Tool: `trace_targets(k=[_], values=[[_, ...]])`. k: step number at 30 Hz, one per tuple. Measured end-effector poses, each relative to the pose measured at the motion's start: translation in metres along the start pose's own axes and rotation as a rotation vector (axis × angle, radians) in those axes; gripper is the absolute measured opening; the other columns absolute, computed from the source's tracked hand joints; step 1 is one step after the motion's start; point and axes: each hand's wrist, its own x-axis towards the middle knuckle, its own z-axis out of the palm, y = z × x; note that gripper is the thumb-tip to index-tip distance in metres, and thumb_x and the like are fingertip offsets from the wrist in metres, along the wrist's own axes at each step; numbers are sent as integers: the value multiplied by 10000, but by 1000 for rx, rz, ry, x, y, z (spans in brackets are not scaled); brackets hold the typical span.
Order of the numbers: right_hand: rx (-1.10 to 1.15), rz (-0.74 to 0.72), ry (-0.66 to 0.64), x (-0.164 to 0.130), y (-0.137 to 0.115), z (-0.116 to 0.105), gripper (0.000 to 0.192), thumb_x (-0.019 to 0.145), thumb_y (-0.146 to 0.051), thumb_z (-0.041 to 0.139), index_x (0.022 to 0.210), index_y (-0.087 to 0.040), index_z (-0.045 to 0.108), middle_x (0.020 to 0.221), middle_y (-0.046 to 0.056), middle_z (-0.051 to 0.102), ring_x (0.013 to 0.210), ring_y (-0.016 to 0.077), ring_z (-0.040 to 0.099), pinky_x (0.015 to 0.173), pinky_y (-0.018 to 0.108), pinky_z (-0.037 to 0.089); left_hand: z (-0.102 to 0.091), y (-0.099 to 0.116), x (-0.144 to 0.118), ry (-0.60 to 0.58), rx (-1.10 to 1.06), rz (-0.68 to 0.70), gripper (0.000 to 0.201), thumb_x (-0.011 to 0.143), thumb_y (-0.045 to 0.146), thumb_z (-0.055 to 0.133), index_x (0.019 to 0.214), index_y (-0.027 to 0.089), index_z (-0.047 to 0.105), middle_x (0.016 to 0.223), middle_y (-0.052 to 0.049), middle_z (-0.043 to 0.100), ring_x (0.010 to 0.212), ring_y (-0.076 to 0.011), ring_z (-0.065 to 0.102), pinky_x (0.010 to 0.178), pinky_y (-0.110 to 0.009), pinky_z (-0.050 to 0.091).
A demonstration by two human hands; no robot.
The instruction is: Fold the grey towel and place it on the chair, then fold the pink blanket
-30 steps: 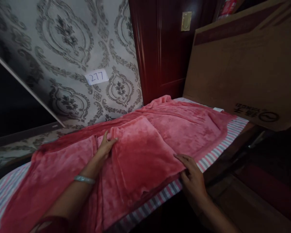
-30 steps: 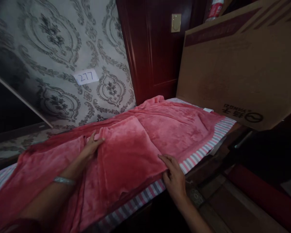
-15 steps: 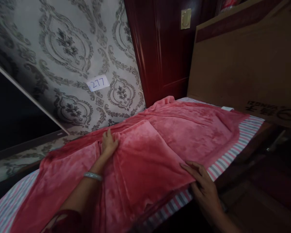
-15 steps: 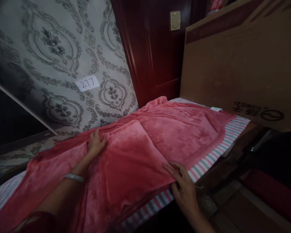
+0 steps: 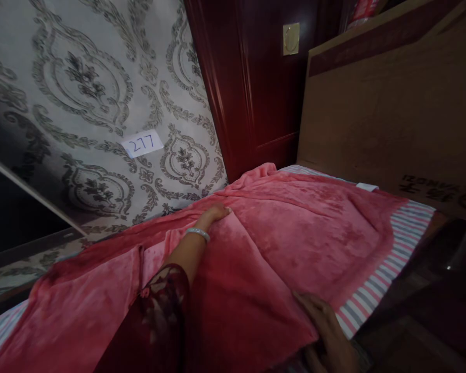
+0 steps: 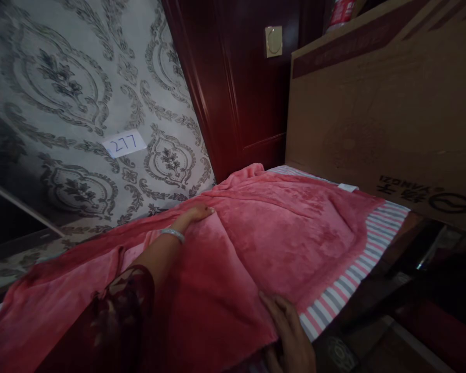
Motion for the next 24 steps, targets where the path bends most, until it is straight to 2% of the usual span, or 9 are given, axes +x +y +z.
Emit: trace_targets(k=[3, 8, 11, 14, 17, 20, 22, 24], values=[[9, 0, -57, -5, 5, -1, 770, 778, -137, 447, 1520, -330, 373, 1306, 85, 531, 1103, 255, 633, 782, 337, 592, 6, -6, 2, -3, -48, -4, 218, 827, 342, 647, 927, 164, 724, 953, -86, 757, 886, -220, 684, 789, -277, 504], [15, 14, -21, -14, 9, -3, 720, 811, -137, 485, 1489, -372, 432, 1213, 91, 533, 1021, 255, 638, 736, 337, 589, 32, -17, -6, 165, -80, -93, 354, 990, 261, 353, 1167, 115, 622, 1113, -150, 706, 1030, -235, 637, 878, -333, 474], [48, 16, -19, -16, 7, -3, 671, 823, -101, 469, 1422, -401, 511, 1164, 90, 520, 981, 243, 634, 744, 347, 588, 46, -20, -8, 205, -76, -140, 342, 994, 263, 362, 1195, 108, 591, 1132, -187, 688, 1073, -261, 630, 893, -345, 454], [54, -28, -36, -12, 6, -5, 604, 833, -93, 462, 1336, -401, 591, 1133, 85, 514, 972, 235, 631, 721, 336, 587, 50, -17, -8, 196, -80, -134, 323, 988, 290, 407, 1198, 125, 590, 1180, -199, 675, 1118, -273, 624, 906, -342, 445], [63, -49, -39, -6, 4, -7, 526, 853, -114, 475, 1273, -384, 639, 1127, 79, 527, 971, 231, 632, 716, 337, 586, 44, -10, -10, 150, -93, -100, 327, 978, 293, 440, 1208, 126, 600, 1214, -192, 675, 1126, -267, 626, 913, -334, 450], [89, -44, -25, -2, 2, -9, 491, 860, -132, 480, 1245, -380, 659, 1114, 72, 554, 954, 229, 635, 717, 348, 583, 27, -11, -13, 87, -109, -45, 329, 973, 330, 456, 1147, 124, 644, 1204, -162, 691, 1080, -238, 642, 905, -302, 461], [109, -40, -26, 1, 2, -14, 479, 868, -147, 479, 1242, -387, 660, 1104, 64, 574, 950, 227, 639, 715, 348, 578, 11, -22, -19, 63, -111, -27, 343, 972, 360, 448, 1113, 133, 664, 1188, -144, 701, 1050, -226, 648, 903, -294, 463], [124, -39, -72, 5, 2, -24, 457, 887, -175, 479, 1254, -386, 653, 1126, 60, 592, 962, 225, 645, 712, 345, 571, -5, -41, -31, 54, -100, -45, 334, 954, 357, 464, 1076, 135, 682, 1162, -146, 708, 1039, -238, 648, 913, -311, 460]])
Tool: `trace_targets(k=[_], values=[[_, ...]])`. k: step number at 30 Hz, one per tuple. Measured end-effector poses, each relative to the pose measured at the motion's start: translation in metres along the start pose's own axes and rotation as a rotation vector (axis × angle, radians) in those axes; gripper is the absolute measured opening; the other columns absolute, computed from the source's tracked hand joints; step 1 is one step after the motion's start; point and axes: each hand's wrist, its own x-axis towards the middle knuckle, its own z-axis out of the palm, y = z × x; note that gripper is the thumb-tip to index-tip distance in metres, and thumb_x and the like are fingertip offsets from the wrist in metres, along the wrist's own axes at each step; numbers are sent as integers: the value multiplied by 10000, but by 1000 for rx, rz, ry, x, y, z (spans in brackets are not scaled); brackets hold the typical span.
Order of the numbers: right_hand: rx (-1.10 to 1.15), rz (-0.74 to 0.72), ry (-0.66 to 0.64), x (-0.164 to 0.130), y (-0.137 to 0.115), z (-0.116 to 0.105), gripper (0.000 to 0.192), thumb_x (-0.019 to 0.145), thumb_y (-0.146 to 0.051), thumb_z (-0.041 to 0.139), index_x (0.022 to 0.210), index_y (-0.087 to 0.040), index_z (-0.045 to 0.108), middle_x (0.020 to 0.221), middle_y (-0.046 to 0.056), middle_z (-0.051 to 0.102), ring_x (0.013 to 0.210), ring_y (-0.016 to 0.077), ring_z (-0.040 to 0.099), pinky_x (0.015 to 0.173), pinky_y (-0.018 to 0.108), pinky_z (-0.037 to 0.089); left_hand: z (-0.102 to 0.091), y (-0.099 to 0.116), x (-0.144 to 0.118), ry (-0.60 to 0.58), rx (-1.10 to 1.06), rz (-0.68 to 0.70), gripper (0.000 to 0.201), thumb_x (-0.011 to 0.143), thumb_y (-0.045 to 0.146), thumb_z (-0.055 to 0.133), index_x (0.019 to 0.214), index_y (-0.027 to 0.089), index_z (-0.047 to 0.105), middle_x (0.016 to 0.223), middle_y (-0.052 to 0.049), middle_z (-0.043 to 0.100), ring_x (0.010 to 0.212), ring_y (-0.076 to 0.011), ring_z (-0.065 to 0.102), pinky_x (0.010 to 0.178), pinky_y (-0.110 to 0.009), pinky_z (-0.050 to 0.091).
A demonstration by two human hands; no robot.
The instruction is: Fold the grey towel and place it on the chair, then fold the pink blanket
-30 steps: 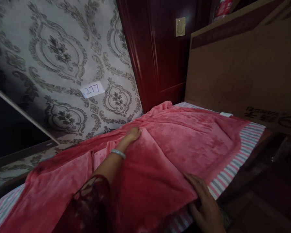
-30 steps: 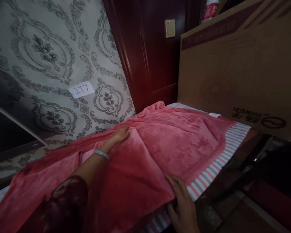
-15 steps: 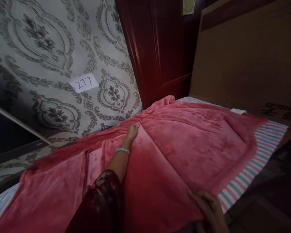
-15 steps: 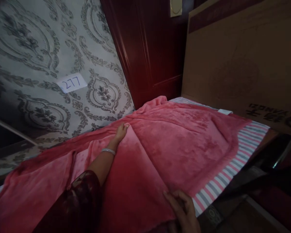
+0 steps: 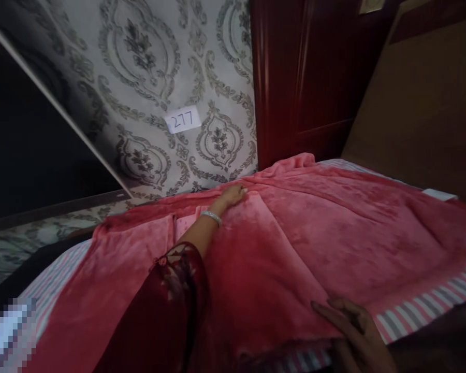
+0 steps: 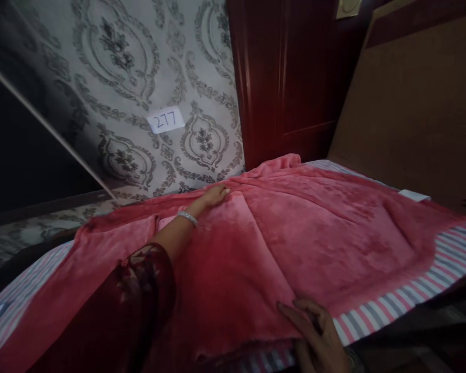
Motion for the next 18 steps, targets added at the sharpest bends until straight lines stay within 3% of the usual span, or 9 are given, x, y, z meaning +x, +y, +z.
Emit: trace_targets(k=[4, 7, 9, 12, 15, 18], values=[[-52, -84, -73, 14, -10, -30, 413, 896, -300, 540, 1293, -365, 635, 1169, 60, 643, 999, 271, 636, 763, 413, 548, -30, -49, -36, -15, 14, -91, 263, 891, 298, 516, 917, 130, 717, 991, -142, 740, 959, -248, 653, 887, -322, 465], [-57, -154, -53, 30, -39, -36, 431, 888, -300, 566, 1312, -351, 619, 1157, 65, 664, 1020, 295, 628, 810, 454, 532, -37, -77, -64, -5, -21, -143, 278, 887, 281, 483, 861, 135, 718, 873, -109, 735, 859, -220, 642, 825, -301, 474], [9, -265, -149, 43, -68, -23, 438, 886, -256, 569, 1315, -333, 611, 1167, 73, 666, 1046, 282, 630, 816, 429, 542, -34, -87, -77, 11, -61, -167, 287, 882, 269, 466, 839, 136, 717, 817, -87, 721, 802, -205, 627, 777, -292, 474], [95, -407, -418, 57, -111, 10, 457, 870, -182, 560, 1314, -286, 600, 1214, 79, 663, 1108, 255, 612, 876, 402, 542, -25, -90, -85, 35, -125, -200, 242, 843, 261, 508, 789, 139, 710, 730, -51, 685, 744, -190, 605, 710, -276, 457], [77, -338, -717, 60, -134, 40, 557, 811, -151, 594, 1355, -266, 568, 1329, 79, 611, 1183, 262, 565, 976, 451, 499, -19, -91, -86, 65, -178, -239, 190, 797, 272, 575, 732, 140, 695, 654, -28, 633, 724, -186, 589, 670, -261, 428], [19, -247, -848, 52, -132, 55, 697, 765, -121, 604, 1431, -299, 505, 1419, 66, 552, 1256, 277, 511, 1045, 510, 435, -22, -96, -86, 91, -235, -274, 172, 754, 293, 646, 674, 143, 676, 605, -18, 591, 700, -181, 574, 640, -253, 406]])
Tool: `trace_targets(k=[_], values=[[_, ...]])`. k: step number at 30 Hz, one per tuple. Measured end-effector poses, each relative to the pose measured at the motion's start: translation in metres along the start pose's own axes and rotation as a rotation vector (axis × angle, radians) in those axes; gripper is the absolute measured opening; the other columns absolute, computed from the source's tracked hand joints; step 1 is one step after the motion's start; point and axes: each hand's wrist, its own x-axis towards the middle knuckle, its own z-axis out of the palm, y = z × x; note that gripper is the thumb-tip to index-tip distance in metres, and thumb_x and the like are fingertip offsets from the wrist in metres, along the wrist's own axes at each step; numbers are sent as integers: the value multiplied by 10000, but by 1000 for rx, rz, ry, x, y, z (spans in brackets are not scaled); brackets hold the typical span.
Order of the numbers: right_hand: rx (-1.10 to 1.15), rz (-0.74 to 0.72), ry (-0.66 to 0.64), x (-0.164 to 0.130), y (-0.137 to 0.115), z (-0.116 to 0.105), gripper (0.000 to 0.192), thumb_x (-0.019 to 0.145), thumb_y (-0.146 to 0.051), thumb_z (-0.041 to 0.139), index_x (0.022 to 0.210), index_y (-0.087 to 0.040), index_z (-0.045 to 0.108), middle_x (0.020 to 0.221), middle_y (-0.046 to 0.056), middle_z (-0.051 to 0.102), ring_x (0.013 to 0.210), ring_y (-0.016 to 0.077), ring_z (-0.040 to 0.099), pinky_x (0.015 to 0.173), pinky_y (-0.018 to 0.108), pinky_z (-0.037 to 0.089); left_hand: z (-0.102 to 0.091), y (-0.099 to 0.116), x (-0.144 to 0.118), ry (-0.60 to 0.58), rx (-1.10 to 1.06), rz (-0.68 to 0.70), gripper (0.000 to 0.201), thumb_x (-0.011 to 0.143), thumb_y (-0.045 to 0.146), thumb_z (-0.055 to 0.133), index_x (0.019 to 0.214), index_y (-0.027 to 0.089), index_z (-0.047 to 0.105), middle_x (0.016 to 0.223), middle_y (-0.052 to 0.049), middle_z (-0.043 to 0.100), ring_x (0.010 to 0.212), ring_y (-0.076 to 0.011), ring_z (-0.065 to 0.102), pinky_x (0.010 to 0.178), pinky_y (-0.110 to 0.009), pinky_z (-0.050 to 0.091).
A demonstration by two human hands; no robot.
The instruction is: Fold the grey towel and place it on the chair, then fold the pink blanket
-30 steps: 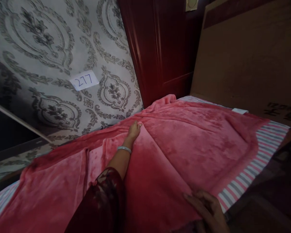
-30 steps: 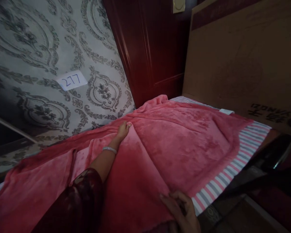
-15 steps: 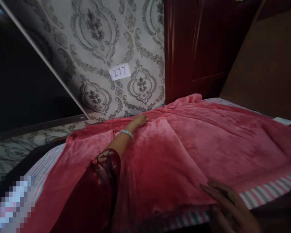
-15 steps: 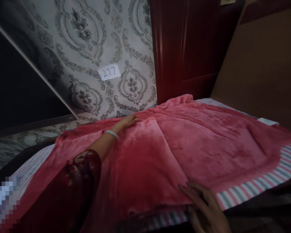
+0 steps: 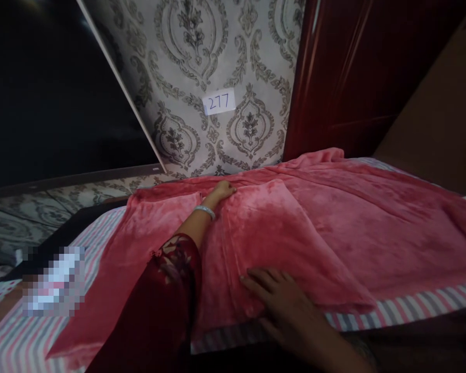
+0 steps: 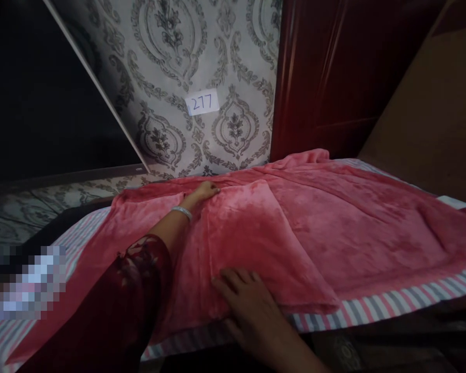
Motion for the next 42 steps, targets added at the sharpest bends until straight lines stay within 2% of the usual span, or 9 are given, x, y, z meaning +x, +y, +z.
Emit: trace_targets(k=[9, 15, 20, 25, 29, 32, 35, 38, 42], values=[[69, 64, 11, -6, 15, 14, 590, 846, -189, 597, 1415, -336, 547, 1438, 57, 551, 1304, 265, 493, 1076, 495, 400, -9, -12, -15, -36, -178, -100, 234, 763, 321, 774, 774, 120, 653, 577, 31, 553, 522, -97, 495, 496, -217, 381], [186, 28, 142, 0, 17, 12, 421, 874, -197, 550, 1274, -249, 668, 1272, 97, 671, 1199, 272, 591, 996, 486, 482, -3, -8, -12, 8, -176, -186, 312, 938, 383, 607, 1141, 147, 622, 1088, -63, 656, 904, -172, 651, 778, -362, 575], [223, -49, 371, -1, 18, 15, 410, 928, -164, 446, 1265, -226, 671, 1195, 100, 706, 1125, 242, 635, 946, 429, 520, 0, -14, -17, 34, -141, -227, 371, 932, 379, 613, 1232, 162, 594, 1218, -93, 624, 1035, -216, 635, 873, -429, 561], [34, -33, 145, -4, -2, 12, 450, 865, -100, 513, 1255, -248, 682, 1273, 93, 669, 1165, 270, 600, 990, 485, 488, 0, -11, -20, 65, -51, -215, 376, 932, 381, 613, 1239, 166, 592, 1235, -94, 617, 1053, -223, 630, 886, -436, 557], [99, 5, -15, 1, -10, -18, 318, 947, -280, 559, 1242, -267, 677, 1238, 72, 681, 1110, 243, 630, 945, 408, 523, -12, 1, -26, 89, 60, -195, 368, 925, 361, 623, 1230, 156, 602, 1235, -103, 624, 1075, -239, 629, 905, -446, 546], [77, 40, 61, 21, 15, -49, 384, 999, -354, 462, 1332, -238, 614, 1287, 94, 654, 1141, 230, 627, 984, 387, 509, -20, 20, -38, 173, 165, -125, 381, 910, 272, 604, 1259, 119, 605, 1335, -187, 580, 1259, -330, 536, 1032, -475, 456], [-148, 124, 196, 56, 63, -64, 549, 996, -411, 416, 1488, -171, 455, 1473, 157, 501, 1349, 286, 478, 1112, 471, 400, -17, 43, -57, 214, 240, 39, 500, 907, 314, 574, 1384, 170, 533, 1484, -163, 483, 1423, -324, 368, 1164, -463, 304], [-375, 274, 261, 83, 110, -50, 640, 983, -486, 406, 1551, -196, 356, 1598, 154, 311, 1471, 341, 281, 1134, 553, 333, 2, 50, -78, 128, 352, 189, 667, 906, 481, 547, 1505, 233, 394, 1605, -121, 335, 1508, -328, 202, 1215, -532, 154], [-526, 258, 222, 86, 142, -10, 611, 975, -491, 414, 1526, -225, 411, 1591, 137, 334, 1479, 354, 253, 1152, 556, 277, 32, 29, -96, -22, 448, 203, 768, 909, 648, 421, 1554, 245, 312, 1639, -146, 245, 1521, -381, 126, 1203, -610, 41]])
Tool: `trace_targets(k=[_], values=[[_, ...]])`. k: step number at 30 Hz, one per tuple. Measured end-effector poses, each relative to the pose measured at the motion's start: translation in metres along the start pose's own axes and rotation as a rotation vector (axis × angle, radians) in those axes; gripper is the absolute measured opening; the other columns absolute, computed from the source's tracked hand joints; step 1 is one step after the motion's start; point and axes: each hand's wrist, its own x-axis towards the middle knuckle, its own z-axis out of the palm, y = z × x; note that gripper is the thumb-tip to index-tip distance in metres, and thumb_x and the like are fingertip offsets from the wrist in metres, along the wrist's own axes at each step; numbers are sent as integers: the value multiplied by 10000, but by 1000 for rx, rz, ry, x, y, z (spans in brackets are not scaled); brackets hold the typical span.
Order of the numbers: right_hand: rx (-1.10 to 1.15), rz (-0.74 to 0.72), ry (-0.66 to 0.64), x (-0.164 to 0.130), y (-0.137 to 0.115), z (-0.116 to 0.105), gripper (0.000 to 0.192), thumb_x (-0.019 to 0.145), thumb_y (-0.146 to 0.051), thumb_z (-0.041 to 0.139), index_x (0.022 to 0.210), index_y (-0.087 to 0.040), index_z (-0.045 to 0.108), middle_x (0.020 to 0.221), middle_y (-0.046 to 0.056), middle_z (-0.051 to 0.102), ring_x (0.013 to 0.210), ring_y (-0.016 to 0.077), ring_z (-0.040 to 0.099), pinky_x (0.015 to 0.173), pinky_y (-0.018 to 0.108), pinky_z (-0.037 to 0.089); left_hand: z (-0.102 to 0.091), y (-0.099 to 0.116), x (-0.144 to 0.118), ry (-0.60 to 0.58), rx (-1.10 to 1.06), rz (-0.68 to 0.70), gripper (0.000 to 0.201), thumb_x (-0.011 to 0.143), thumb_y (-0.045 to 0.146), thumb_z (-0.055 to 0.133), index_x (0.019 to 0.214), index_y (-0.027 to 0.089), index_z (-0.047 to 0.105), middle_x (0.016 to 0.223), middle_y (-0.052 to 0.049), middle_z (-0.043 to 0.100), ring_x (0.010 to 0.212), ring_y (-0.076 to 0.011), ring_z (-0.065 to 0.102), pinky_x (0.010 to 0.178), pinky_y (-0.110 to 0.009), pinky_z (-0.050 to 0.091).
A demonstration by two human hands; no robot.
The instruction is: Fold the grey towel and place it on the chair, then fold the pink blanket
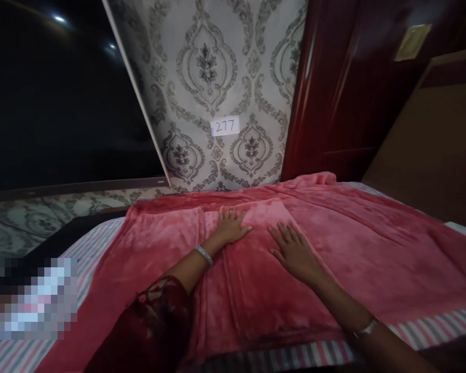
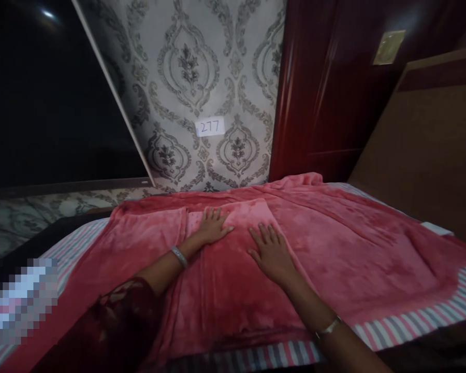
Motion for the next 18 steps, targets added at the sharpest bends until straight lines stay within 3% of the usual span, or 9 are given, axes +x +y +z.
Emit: trace_targets(k=[3, 5, 8, 11, 14, 18], values=[[-40, -14, 29, -11, 1, 18, 587, 975, -473, 408, 1505, -221, 449, 1581, 139, 355, 1474, 362, 259, 1146, 538, 283, 16, -7, -7, 32, -39, 6, 786, 916, 678, 361, 1569, 247, 282, 1625, -163, 273, 1522, -375, 127, 1206, -602, -2], [-54, -16, 53, -13, 3, 22, 586, 973, -480, 402, 1499, -228, 457, 1574, 133, 370, 1471, 361, 267, 1139, 533, 294, 14, -8, -6, 0, -83, -2, 799, 911, 675, 381, 1573, 242, 268, 1632, -168, 246, 1527, -373, 93, 1201, -614, -17], [-63, -14, 64, -12, 3, 24, 587, 970, -495, 402, 1493, -234, 464, 1568, 123, 384, 1465, 358, 281, 1135, 532, 297, -2, -9, -5, -116, -156, -17, 751, 912, 620, 438, 1542, 221, 348, 1633, -162, 241, 1524, -363, 128, 1202, -621, 47], [-66, -13, 50, -10, 3, 22, 593, 978, -495, 388, 1504, -226, 447, 1578, 124, 366, 1464, 351, 284, 1144, 522, 284, -23, -16, -21, -148, -188, 0, 614, 953, 511, 418, 1489, 212, 436, 1609, -128, 326, 1497, -285, 268, 1216, -517, 184], [-72, 9, -9, -8, 3, 15, 603, 989, -494, 371, 1519, -211, 426, 1592, 136, 335, 1464, 363, 282, 1149, 514, 277, -39, -32, -62, -126, -189, 13, 589, 946, 422, 462, 1487, 192, 426, 1606, -125, 336, 1489, -234, 293, 1219, -419, 216], [-1, 54, -131, -7, -11, -1, 614, 996, -507, 361, 1535, -216, 399, 1588, 153, 333, 1461, 375, 285, 1141, 562, 278, -55, -55, -145, -98, -149, -72, 618, 927, 406, 492, 1496, 180, 413, 1594, -156, 346, 1489, -294, 288, 1215, -485, 214]])
